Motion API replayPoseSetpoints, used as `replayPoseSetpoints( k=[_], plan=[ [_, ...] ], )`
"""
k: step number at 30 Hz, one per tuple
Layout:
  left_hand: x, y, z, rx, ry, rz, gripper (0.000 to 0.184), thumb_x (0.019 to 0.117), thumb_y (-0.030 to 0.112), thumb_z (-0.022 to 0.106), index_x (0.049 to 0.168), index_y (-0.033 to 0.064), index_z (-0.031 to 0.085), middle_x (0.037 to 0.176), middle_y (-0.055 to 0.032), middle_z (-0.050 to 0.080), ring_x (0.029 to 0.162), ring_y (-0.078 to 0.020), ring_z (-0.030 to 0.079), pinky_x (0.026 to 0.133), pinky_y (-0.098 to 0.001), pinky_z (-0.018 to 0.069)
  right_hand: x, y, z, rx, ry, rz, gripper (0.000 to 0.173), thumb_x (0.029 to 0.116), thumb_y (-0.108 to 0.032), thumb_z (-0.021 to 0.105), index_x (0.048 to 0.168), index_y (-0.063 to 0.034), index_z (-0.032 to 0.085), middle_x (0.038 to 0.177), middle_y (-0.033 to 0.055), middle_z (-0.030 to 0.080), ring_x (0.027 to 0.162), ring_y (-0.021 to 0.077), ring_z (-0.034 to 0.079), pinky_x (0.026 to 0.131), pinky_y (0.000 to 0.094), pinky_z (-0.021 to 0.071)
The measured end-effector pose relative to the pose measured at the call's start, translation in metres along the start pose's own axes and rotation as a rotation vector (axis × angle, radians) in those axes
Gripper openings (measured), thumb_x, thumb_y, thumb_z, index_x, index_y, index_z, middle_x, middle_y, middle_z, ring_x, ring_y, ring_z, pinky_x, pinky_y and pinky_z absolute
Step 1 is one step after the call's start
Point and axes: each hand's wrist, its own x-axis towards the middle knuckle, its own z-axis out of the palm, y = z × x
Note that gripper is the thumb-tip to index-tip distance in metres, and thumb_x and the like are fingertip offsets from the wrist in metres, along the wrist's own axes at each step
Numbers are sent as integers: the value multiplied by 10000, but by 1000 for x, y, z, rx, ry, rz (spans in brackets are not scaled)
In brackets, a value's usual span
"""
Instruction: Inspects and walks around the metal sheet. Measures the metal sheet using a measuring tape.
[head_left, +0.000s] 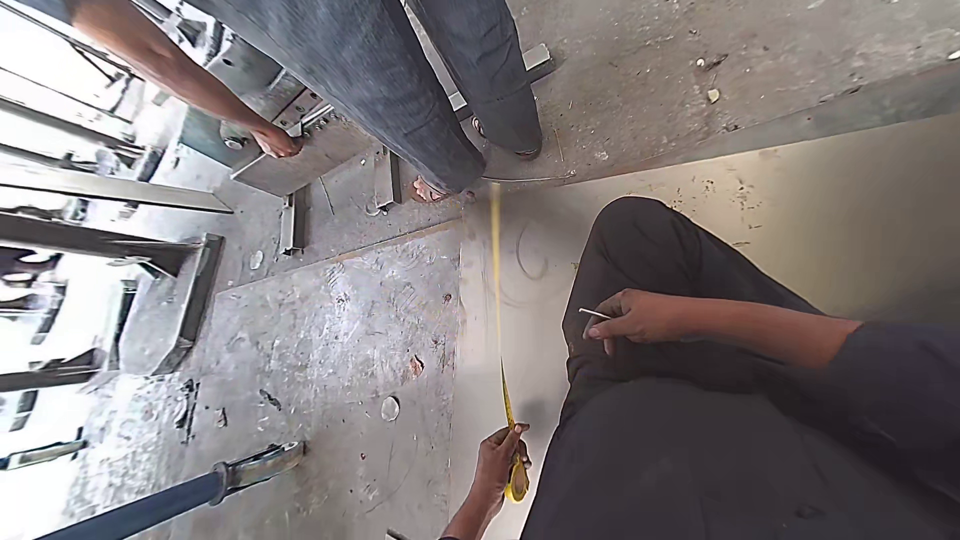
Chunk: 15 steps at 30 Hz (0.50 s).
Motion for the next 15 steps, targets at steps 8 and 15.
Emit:
replayPoseSetpoints(
  k=[8, 15],
  plan=[
    [44, 0, -21, 201, -91, -126, 261, 1075, 184, 566, 1094, -44, 692, 633, -41, 651, 536, -116, 640, 557, -275, 579, -30, 27, -49, -18, 298, 31, 234, 1068, -285, 571, 1057, -107, 722, 691, -47, 648, 477, 11, 385, 463, 196, 274],
    [86, 35, -34, 242, -86, -121, 262, 1068, 234, 590, 1107, -22, 635, 697, -66, 672, 586, -165, 682, 610, -329, 612, -16, 35, -47, -44, 372, 13, 206, 1043, -273, 627, 1002, -93, 720, 675, -3, 677, 514, 65, 528, 505, 230, 399]
  ],
)
